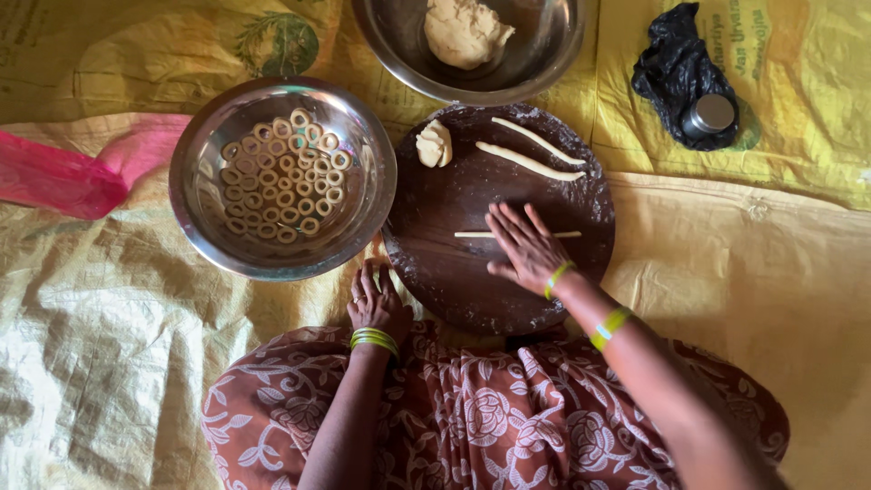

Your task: The person kneads a small piece of dough, rolls it into a thin rope on a wooden board, and joins the ends to form a ring. The finished rings are placed into a metal bowl. The process is repeated with additional dough pieces.

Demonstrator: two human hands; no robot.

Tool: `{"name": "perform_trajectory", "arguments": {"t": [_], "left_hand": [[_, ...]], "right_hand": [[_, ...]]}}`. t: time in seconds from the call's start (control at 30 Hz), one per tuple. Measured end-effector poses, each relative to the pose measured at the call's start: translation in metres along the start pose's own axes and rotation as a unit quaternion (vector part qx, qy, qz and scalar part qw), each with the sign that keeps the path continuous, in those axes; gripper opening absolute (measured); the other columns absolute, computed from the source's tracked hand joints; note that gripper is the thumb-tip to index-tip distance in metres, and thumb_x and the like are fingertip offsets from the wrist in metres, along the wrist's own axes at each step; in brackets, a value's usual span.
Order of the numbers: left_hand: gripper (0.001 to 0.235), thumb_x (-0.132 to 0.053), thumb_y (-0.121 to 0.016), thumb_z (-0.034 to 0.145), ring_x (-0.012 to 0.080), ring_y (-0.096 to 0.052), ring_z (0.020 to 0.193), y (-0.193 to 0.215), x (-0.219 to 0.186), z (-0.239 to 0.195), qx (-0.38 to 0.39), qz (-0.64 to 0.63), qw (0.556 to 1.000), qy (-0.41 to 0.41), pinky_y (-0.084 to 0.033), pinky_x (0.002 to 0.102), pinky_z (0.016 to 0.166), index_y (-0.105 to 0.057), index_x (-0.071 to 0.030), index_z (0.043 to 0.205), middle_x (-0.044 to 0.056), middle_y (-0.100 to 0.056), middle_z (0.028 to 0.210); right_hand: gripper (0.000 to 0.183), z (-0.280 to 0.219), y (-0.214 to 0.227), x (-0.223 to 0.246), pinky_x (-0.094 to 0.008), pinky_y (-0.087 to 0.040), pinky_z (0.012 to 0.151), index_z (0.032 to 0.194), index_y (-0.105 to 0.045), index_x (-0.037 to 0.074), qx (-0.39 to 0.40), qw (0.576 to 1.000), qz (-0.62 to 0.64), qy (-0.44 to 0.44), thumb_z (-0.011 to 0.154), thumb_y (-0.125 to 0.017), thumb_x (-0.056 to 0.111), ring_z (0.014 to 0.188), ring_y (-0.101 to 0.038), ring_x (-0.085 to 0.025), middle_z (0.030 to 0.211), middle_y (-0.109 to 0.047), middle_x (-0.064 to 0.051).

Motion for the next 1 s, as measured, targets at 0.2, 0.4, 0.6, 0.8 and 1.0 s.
{"name": "perform_trajectory", "arguments": {"t": [0.2,0.4,0.6,0.8,1.0], "left_hand": [[0.095,-0.035,-0.066,0.089,0.0383,-0.002,0.156,-0.003,-0.002,0.006,-0.005,0.031,0.999,-0.009,-0.032,0.058,0.114,-0.012,-0.016,0.166,0.018,0.006,0.172],[0.095,-0.038,-0.068,0.086,0.036,-0.002,0.156,0.0,-0.002,0.0,0.015,-0.017,1.0,0.004,-0.026,0.059,0.119,-0.015,-0.018,0.163,0.013,0.004,0.17],[0.089,-0.037,-0.066,0.09,0.0366,-0.006,0.156,0.005,0.001,-0.007,-0.035,-0.028,0.999,0.002,-0.03,0.057,0.117,-0.02,-0.015,0.162,0.012,-0.002,0.171],[0.097,-0.039,-0.072,0.083,0.0356,-0.006,0.156,-0.001,0.0,-0.001,-0.022,-0.029,0.999,0.007,-0.03,0.057,0.117,-0.019,-0.018,0.162,0.012,-0.002,0.17],[0.095,-0.034,-0.069,0.084,0.0365,-0.007,0.156,-0.006,-0.003,0.003,-0.021,-0.01,1.0,-0.004,-0.032,0.057,0.113,-0.019,-0.016,0.162,0.015,0.0,0.171]], "right_hand": [[0.092,-0.07,0.007,0.035,-0.047,0.0,0.127,0.162,-0.005,0.011,-0.013,0.994,0.011,0.105,0.097,-0.018,0.075,0.156,-0.007,-0.022,0.17,-0.005,-0.007],[0.089,-0.024,-0.011,0.015,-0.046,-0.004,0.128,0.163,-0.008,0.012,0.013,0.994,-0.007,0.109,0.098,-0.022,0.071,0.157,-0.01,-0.021,0.172,-0.01,-0.007],[0.097,0.035,-0.021,-0.02,-0.045,0.0,0.126,0.162,0.0,0.013,0.02,0.996,-0.077,0.031,0.092,-0.009,0.079,0.156,-0.003,-0.021,0.17,-0.001,-0.007],[0.096,-0.031,-0.029,0.016,-0.048,-0.001,0.126,0.162,0.001,0.011,0.027,0.988,0.019,0.154,0.094,-0.005,0.078,0.157,-0.004,-0.024,0.171,0.001,-0.011],[0.097,-0.043,-0.025,0.039,-0.048,-0.003,0.124,0.162,0.0,0.014,0.008,0.967,-0.012,0.253,0.091,-0.005,0.08,0.155,-0.005,-0.022,0.17,-0.001,-0.006]]}}
Point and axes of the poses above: each hand's wrist, its own z-axis towards the middle knuckle, its own y-axis out of the back of the hand, x = y × z, the point moved 4 cm from there along z, towards the middle knuckle
